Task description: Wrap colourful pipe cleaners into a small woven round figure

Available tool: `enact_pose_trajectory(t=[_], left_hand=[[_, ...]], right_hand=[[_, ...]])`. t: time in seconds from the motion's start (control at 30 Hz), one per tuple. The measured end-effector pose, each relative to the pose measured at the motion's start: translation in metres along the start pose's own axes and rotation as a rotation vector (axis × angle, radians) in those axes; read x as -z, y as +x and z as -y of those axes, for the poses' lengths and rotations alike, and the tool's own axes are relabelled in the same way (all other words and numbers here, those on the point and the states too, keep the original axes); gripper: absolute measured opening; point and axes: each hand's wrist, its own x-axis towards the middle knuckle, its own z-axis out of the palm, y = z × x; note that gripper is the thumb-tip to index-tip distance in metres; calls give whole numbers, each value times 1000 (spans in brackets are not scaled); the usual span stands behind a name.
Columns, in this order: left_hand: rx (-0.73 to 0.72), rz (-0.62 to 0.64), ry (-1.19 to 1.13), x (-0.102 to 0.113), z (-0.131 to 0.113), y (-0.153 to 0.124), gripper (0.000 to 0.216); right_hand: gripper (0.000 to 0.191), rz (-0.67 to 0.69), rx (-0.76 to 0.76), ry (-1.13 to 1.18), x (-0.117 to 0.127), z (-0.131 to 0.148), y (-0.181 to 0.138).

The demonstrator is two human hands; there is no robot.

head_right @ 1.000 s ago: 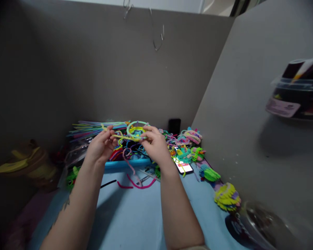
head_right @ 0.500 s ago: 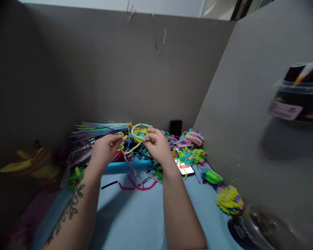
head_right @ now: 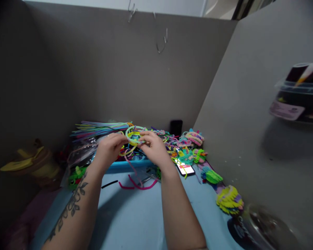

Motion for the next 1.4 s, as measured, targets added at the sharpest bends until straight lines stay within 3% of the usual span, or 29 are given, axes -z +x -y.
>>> enact_pose_trajectory(t=[0.3, 0.4, 0.53, 0.83, 0.97, 1.13, 1.27, 1.4], left_hand=[[-17, -71, -166, -2, 8, -1, 15], [113, -112, -271, -4, 9, -1, 4], [266, -190, -417, -7, 7, -1, 15], [76, -165, -136, 3, 3, -3, 7], [69, -150, -144, 4, 4, 0, 8], [259, -105, -287, 10, 0, 4, 13], [398, -40, -506, 17, -1, 4, 31], [505, -36, -575, 21, -3, 4, 46]], right_hand=[[16, 30, 77, 20, 1, 7, 1], [21, 53, 89, 24, 0, 9, 0], [24, 56, 115, 22, 0, 9, 0], [35, 67, 133, 32, -2, 9, -2], [32, 68, 135, 37, -4, 5, -2], [30, 66, 120, 44, -5, 3, -1], [29, 30, 113, 53, -7, 2, 0], [28, -44, 91, 60, -8, -2, 1]])
